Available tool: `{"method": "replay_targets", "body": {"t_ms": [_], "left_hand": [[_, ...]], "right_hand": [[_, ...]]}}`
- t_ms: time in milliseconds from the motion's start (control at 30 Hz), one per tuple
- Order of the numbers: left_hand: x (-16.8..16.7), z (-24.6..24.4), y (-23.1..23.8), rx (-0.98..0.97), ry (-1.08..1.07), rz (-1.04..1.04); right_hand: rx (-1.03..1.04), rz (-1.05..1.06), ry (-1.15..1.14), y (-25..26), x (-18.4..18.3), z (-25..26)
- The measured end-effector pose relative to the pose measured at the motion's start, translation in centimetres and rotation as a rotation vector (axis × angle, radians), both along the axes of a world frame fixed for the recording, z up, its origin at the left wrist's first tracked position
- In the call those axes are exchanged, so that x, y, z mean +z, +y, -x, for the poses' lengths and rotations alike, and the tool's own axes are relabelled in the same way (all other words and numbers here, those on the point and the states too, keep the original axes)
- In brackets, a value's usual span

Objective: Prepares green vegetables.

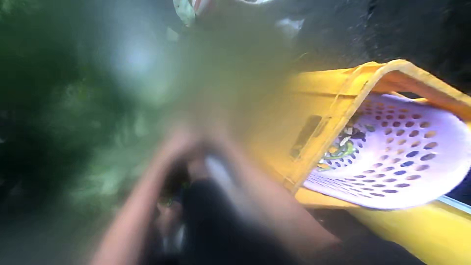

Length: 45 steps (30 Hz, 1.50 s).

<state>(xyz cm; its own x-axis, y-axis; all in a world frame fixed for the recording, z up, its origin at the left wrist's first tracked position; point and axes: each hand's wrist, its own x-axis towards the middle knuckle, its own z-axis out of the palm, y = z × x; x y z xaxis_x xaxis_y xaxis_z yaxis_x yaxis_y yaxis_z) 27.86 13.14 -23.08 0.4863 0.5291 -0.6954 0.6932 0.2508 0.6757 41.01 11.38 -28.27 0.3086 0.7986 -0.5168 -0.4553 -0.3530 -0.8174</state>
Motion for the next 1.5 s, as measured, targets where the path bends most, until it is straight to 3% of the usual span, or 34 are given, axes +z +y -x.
{"method": "replay_targets", "body": {"t_ms": [67, 133, 200, 233, 300, 367, 433, 600, 733, 833, 933, 1100, 1200, 1300, 1367, 1433, 1500], "left_hand": [[0.2, 0.0, 0.2, 0.073, -0.045, 0.041], [0.7, -0.4, 0.4, 0.107, -0.015, -0.053], [1.7, -0.6, 2.2, 0.135, 0.128, -0.162], [2.0, -0.3, 3.6, 0.126, 0.222, -0.153], [2.4, 1.6, 6.0, 0.119, 0.268, -0.046], [2.3, 3.7, 7.5, 0.166, 0.133, 0.109], [1.4, 4.6, 8.4, 0.213, 0.034, 0.222], [-2.3, 2.8, 8.4, -0.061, 0.236, -0.155], [-4.3, 1.1, 7.1, -0.241, 0.323, -0.391], [-4.6, 1.0, 6.7, -0.202, 0.266, -0.343], [-5.2, 1.8, 6.9, -0.229, 0.177, -0.297], [-3.4, 1.0, 6.3, -0.362, 0.206, -0.411], [-4.5, -0.2, 4.2, -0.416, 0.204, -0.586], [-6.1, 1.6, 5.0, -0.333, 0.264, -0.704], [-1.7, 2.4, 8.8, -0.283, 0.401, -0.507], [1.2, 2.8, 11.5, -0.273, 0.498, -0.42], [2.4, 2.2, 12.3, -0.312, 0.53, -0.459]], "right_hand": [[0.086, -0.119, -0.117, 1.0, -1.3, 0.2], [0.179, -0.171, -0.154, 2.5, -3.0, -0.5], [0.291, -0.077, -0.118, 3.9, -4.0, -2.5], [0.309, -0.012, -0.206, 4.5, -4.4, -3.2], [0.385, 0.165, -0.624, 5.1, -5.1, -3.8], [0.636, 0.391, -0.996, 5.1, -5.5, -4.0], [0.82, 0.532, -1.153, 4.9, -5.5, -3.3], [0.877, 0.571, -1.181, 2.6, -5.6, -2.7], [0.788, 0.342, -1.423, -1.5, -8.6, -1.6], [0.788, 0.304, -1.268, -4.3, -6.0, -2.1], [0.518, 0.204, -1.112, -4.6, -6.8, -3.0], [0.153, 0.122, -0.176, -0.4, -3.8, -5.0], [0.22, -0.039, -0.079, 1.7, -4.3, -4.1], [0.453, -0.073, -0.364, 1.4, -4.5, -4.0], [0.563, 0.001, -0.78, 0.3, -4.7, -4.4], [0.704, 0.254, -1.167, -1.7, -5.3, -4.5], [0.839, 0.421, -1.259, -2.6, -5.4, -4.4]]}}
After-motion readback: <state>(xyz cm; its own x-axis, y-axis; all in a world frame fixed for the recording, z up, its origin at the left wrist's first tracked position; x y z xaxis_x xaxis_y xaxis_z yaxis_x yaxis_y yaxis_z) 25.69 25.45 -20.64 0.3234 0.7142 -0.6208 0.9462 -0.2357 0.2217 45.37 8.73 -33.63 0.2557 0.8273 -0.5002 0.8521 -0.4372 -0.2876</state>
